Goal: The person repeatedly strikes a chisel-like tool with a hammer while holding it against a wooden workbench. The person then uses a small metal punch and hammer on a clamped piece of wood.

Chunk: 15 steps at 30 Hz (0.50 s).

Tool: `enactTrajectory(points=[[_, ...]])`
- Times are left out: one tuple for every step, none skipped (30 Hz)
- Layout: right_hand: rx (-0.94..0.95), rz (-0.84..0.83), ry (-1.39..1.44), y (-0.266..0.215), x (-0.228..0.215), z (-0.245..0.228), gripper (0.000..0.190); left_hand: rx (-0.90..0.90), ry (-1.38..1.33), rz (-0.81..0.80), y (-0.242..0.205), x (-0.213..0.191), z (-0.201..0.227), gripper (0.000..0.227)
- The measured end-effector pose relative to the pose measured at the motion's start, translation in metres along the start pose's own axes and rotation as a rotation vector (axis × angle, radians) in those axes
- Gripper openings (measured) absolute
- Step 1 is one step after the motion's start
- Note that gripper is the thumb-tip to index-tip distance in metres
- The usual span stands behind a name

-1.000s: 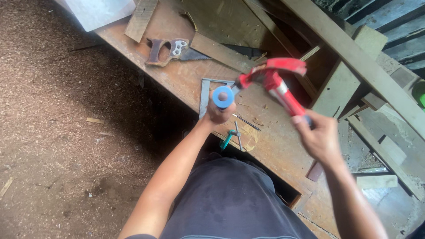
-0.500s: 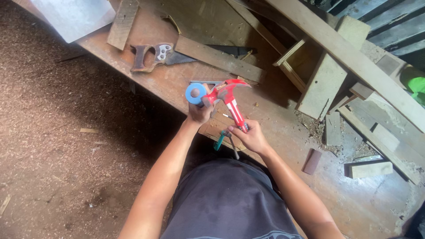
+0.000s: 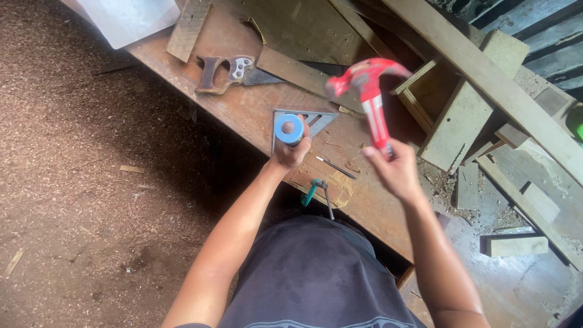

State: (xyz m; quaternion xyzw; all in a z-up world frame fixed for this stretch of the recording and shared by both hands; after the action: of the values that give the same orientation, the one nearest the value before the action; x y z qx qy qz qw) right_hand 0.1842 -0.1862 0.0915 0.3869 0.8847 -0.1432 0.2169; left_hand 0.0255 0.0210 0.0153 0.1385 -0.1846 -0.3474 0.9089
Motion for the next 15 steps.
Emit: enactTrajectory(points=[[-0.174,0.035,-0.037,0.003,-0.014,-0.016,0.032,-0.008,0.005,-0.003,0.000,0.000,0.000,0.007],[-0.163,0.035,0.034,0.004,-0.029,-0.026,0.035,-0.020,0.008,-0.009,-0.001,0.001,-0.001,0.007],[-0.151,0.035,0.104,0.004,-0.047,-0.037,0.040,-0.003,0.031,-0.012,-0.003,0.002,0.000,0.008],[-0.181,0.078,0.103,0.001,-0.062,-0.049,0.044,0.012,0.051,-0.017,-0.004,0.004,0.000,0.008],[-0.211,0.121,0.103,-0.003,-0.076,-0.061,0.048,0.028,0.070,-0.022,-0.005,0.006,0.001,0.008],[-0.238,0.112,0.123,-0.006,-0.084,-0.072,0.050,-0.013,0.025,-0.020,-0.004,0.007,0.000,0.008],[-0.264,0.103,0.143,-0.011,-0.089,-0.083,0.052,-0.055,-0.021,-0.019,-0.004,0.009,0.001,0.007],[-0.289,0.099,0.161,-0.017,-0.092,-0.092,0.054,-0.097,-0.069,-0.022,-0.004,0.012,0.001,0.007],[-0.305,0.134,0.158,-0.021,-0.088,-0.097,0.052,-0.106,-0.064,-0.020,-0.002,0.015,0.001,0.008],[-0.318,0.158,0.159,-0.025,-0.079,-0.101,0.050,-0.120,-0.050,-0.011,-0.003,0.014,0.003,0.008],[-0.331,0.182,0.160,-0.028,-0.072,-0.106,0.049,-0.133,-0.037,-0.001,-0.006,0.013,0.005,0.009],[-0.394,0.147,-0.122,-0.029,-0.064,-0.112,0.046,-0.056,0.025,0.003,-0.004,0.013,0.009,0.013],[-0.452,0.110,-0.405,-0.030,-0.057,-0.118,0.044,0.021,0.086,0.007,-0.003,0.012,0.012,0.020],[-0.506,0.074,-0.694,-0.030,-0.055,-0.122,0.043,0.100,0.142,0.010,-0.003,0.014,0.012,0.027],[-0.522,0.079,-0.793,-0.032,-0.062,-0.128,0.041,0.110,0.153,-0.013,-0.001,0.018,0.007,0.022]])
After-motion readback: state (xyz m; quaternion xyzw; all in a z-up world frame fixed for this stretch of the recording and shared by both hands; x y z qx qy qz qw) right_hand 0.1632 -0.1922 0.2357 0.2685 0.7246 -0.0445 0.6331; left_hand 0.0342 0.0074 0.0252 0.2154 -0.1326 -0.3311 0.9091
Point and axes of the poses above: each hand's wrist, its own y-axis towards the middle knuckle, its own x-axis out of the palm, z = x × y, the point moved 4 cm from there along y, towards the middle knuckle, and after that the axes turned 9 degrees about z, right-handed, at the moved point
